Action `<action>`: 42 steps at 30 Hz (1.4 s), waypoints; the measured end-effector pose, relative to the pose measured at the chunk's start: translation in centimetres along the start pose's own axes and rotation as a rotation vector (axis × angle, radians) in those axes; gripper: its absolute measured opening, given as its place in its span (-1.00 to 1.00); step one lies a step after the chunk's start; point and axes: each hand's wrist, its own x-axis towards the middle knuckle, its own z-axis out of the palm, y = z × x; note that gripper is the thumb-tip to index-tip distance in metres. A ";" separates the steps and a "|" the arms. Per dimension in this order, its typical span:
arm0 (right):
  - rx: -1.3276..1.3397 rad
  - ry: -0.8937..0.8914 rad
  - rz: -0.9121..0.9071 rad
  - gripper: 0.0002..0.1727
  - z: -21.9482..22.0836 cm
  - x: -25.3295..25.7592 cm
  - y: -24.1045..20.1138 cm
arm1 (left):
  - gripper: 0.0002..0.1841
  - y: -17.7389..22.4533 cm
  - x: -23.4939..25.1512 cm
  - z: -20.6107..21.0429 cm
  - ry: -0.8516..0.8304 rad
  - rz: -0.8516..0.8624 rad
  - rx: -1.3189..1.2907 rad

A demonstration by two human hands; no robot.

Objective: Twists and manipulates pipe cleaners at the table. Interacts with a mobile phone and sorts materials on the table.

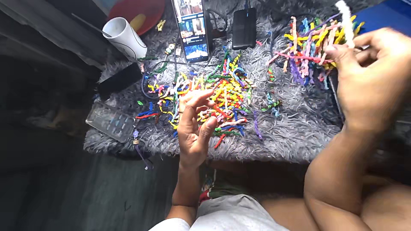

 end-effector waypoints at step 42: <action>0.977 -0.192 -0.509 -0.87 2.8 -8.0 -7.4 | -0.79 -1.4 -1.7 2.1 -0.081 0.314 0.258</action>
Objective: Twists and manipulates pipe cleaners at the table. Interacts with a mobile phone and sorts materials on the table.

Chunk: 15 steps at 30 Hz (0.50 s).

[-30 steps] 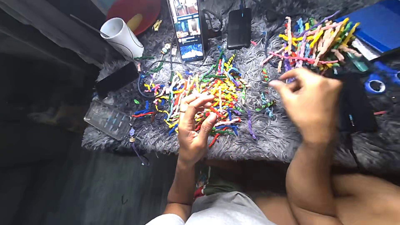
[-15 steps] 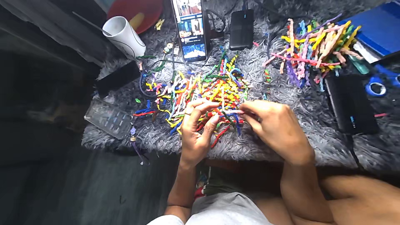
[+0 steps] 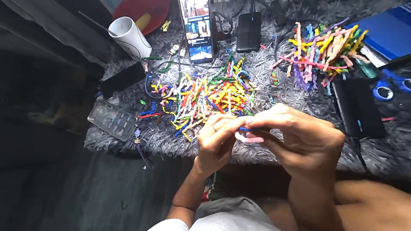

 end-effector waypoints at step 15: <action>0.129 0.130 0.119 -0.89 -0.7 0.5 0.9 | -0.60 -1.8 1.3 -2.3 -0.221 -0.390 0.299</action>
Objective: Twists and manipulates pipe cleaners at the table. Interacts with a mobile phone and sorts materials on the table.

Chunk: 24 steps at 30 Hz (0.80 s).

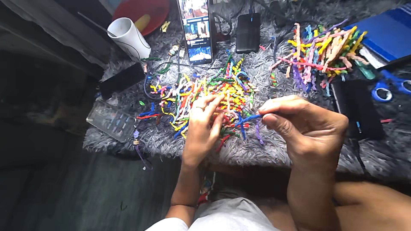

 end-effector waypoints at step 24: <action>0.320 -0.152 -0.063 -0.91 0.6 -1.5 -1.6 | -0.72 5.1 -3.1 1.9 -0.576 -0.054 -1.836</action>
